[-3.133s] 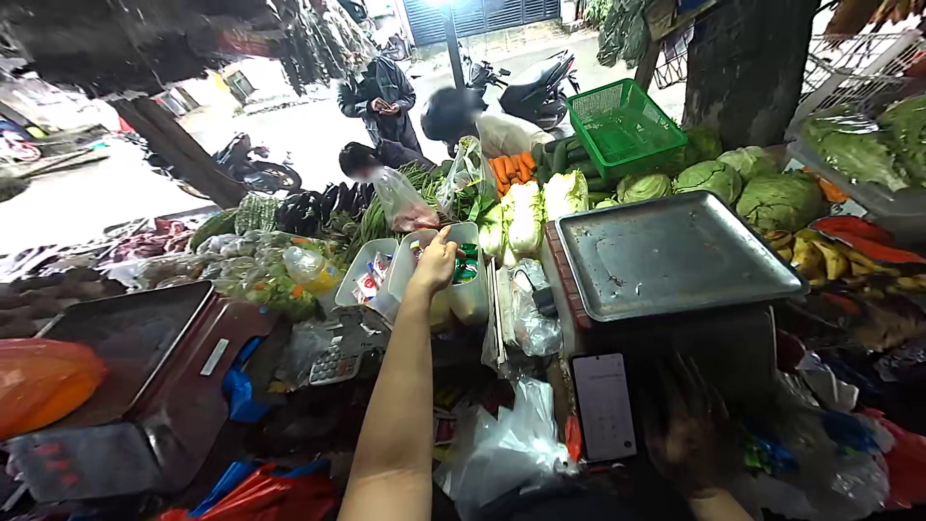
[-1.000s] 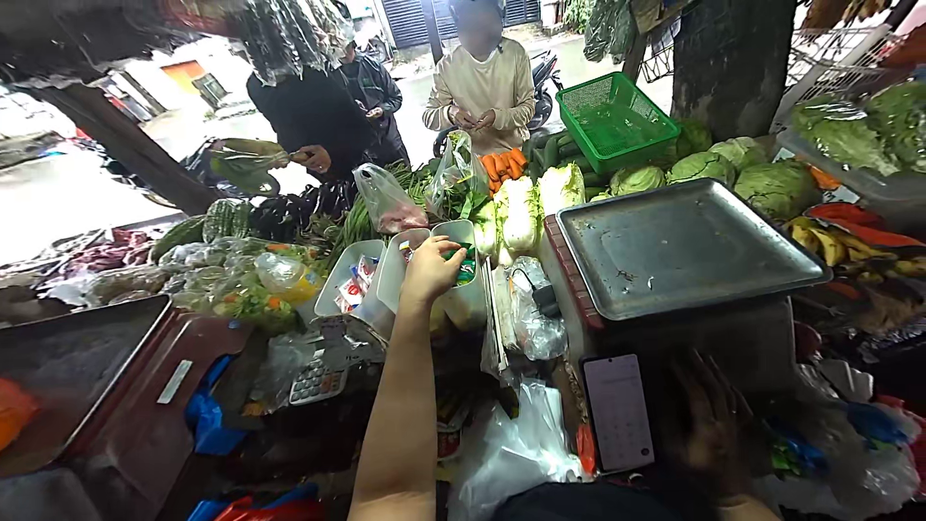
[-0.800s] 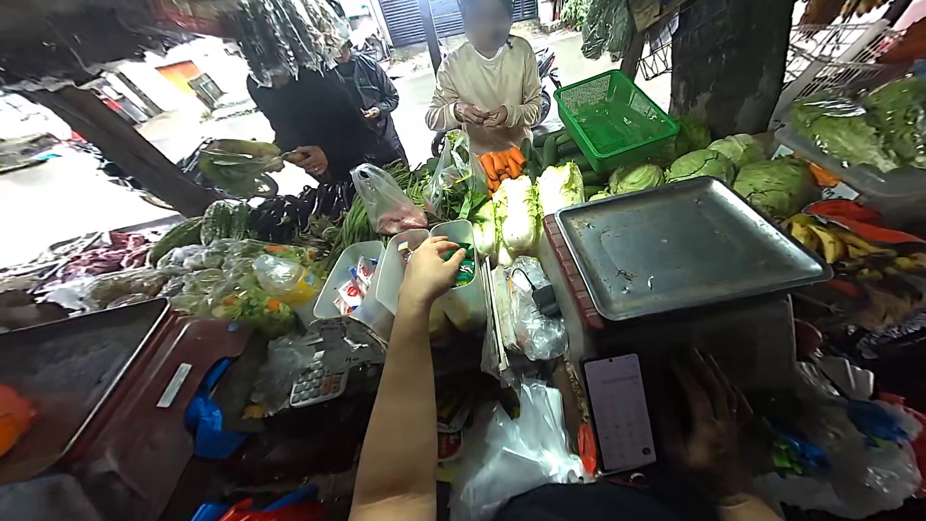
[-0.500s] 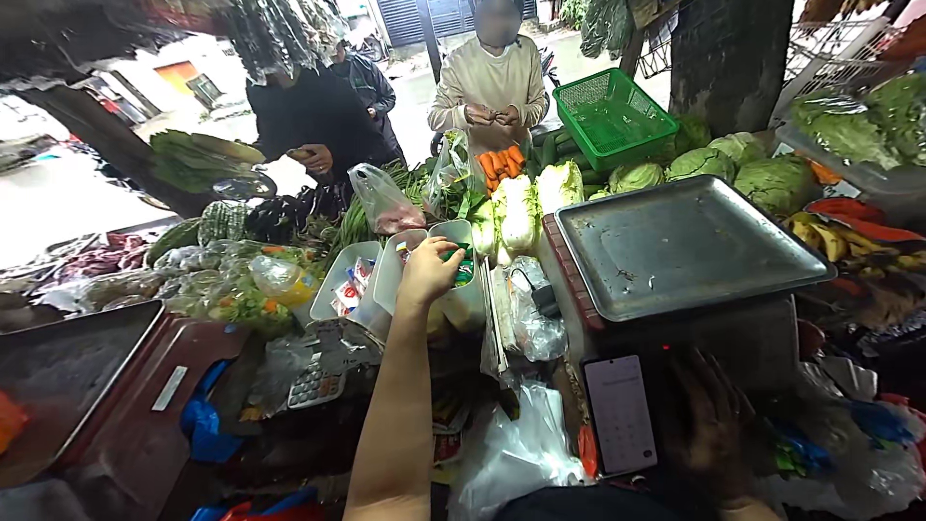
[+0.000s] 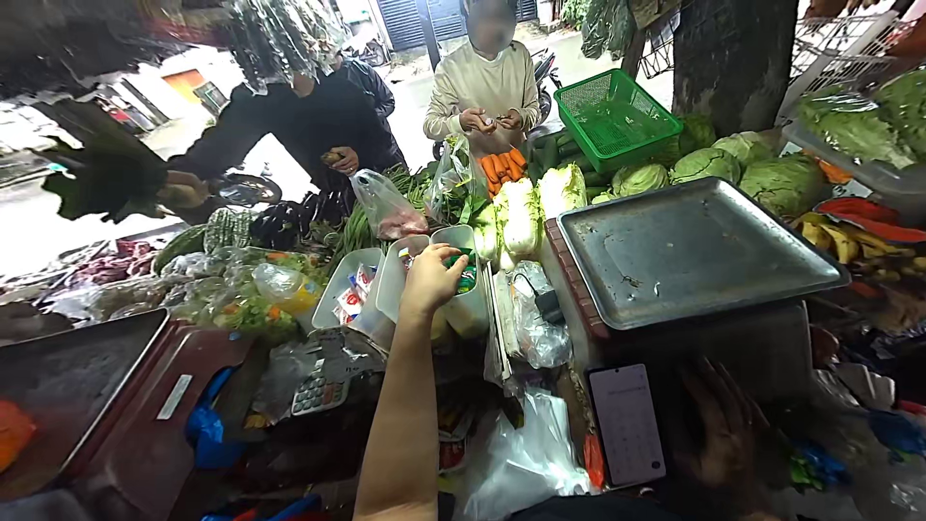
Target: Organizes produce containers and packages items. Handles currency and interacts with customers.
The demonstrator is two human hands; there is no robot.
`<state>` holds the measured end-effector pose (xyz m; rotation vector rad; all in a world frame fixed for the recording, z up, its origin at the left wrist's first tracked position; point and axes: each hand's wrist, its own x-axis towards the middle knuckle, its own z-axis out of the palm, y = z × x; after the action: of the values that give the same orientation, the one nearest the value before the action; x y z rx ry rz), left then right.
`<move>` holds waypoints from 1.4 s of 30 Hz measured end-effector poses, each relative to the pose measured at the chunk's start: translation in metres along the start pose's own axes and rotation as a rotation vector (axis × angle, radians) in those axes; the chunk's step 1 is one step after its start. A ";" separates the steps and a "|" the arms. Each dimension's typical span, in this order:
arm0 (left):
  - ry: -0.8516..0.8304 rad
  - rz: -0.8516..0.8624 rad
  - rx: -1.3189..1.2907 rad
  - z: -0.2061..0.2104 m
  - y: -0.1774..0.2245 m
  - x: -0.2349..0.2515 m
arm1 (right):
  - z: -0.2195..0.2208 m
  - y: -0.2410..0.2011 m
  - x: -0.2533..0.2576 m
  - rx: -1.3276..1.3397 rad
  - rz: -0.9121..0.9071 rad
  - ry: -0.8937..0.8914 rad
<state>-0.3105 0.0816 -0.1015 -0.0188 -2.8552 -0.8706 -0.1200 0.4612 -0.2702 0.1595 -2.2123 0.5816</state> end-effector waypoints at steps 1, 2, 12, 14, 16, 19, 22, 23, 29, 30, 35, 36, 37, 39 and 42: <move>-0.001 0.002 0.001 0.000 0.000 0.000 | 0.000 0.000 0.000 0.000 -0.002 0.006; -0.001 0.006 0.000 0.000 0.000 0.000 | 0.001 0.001 0.000 0.001 -0.005 0.009; -0.019 -0.016 0.000 0.000 0.000 0.000 | 0.000 0.000 0.000 -0.002 -0.008 0.014; -0.019 -0.015 0.001 0.000 0.001 0.000 | 0.000 0.000 0.000 -0.007 -0.006 0.016; -0.019 -0.018 0.004 0.000 0.001 0.000 | 0.001 0.000 -0.001 -0.002 -0.002 0.023; -0.018 -0.013 0.012 0.000 0.001 0.000 | 0.000 0.000 -0.001 -0.004 0.009 0.007; -0.024 -0.017 0.017 0.000 0.001 0.000 | -0.002 -0.002 0.000 -0.012 0.008 -0.004; -0.028 -0.022 0.015 0.000 0.001 0.000 | -0.002 -0.002 0.000 -0.011 0.006 -0.003; 0.036 -0.038 0.079 0.002 0.001 -0.001 | 0.000 0.000 0.000 -0.012 -0.002 0.015; 0.106 -0.024 0.112 0.003 0.001 -0.003 | 0.000 0.000 0.000 -0.018 -0.006 0.019; 0.336 0.042 -0.309 -0.006 0.045 0.024 | 0.000 0.000 0.000 -0.044 0.000 0.003; 0.317 -0.032 -0.594 -0.008 0.062 0.037 | -0.001 -0.001 0.000 -0.046 0.005 -0.003; 0.296 -0.126 -0.884 -0.010 0.080 0.051 | -0.002 -0.002 0.001 -0.049 0.006 -0.008; 0.257 -0.297 -1.369 -0.012 0.104 0.084 | -0.004 -0.004 0.002 -0.058 0.009 -0.024; 0.229 -0.442 -1.761 -0.006 0.115 0.133 | -0.007 -0.006 0.002 -0.062 0.009 -0.046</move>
<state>-0.4347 0.1693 -0.0121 0.4412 -1.0549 -2.7494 -0.1150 0.4591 -0.2628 0.1317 -2.2740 0.5178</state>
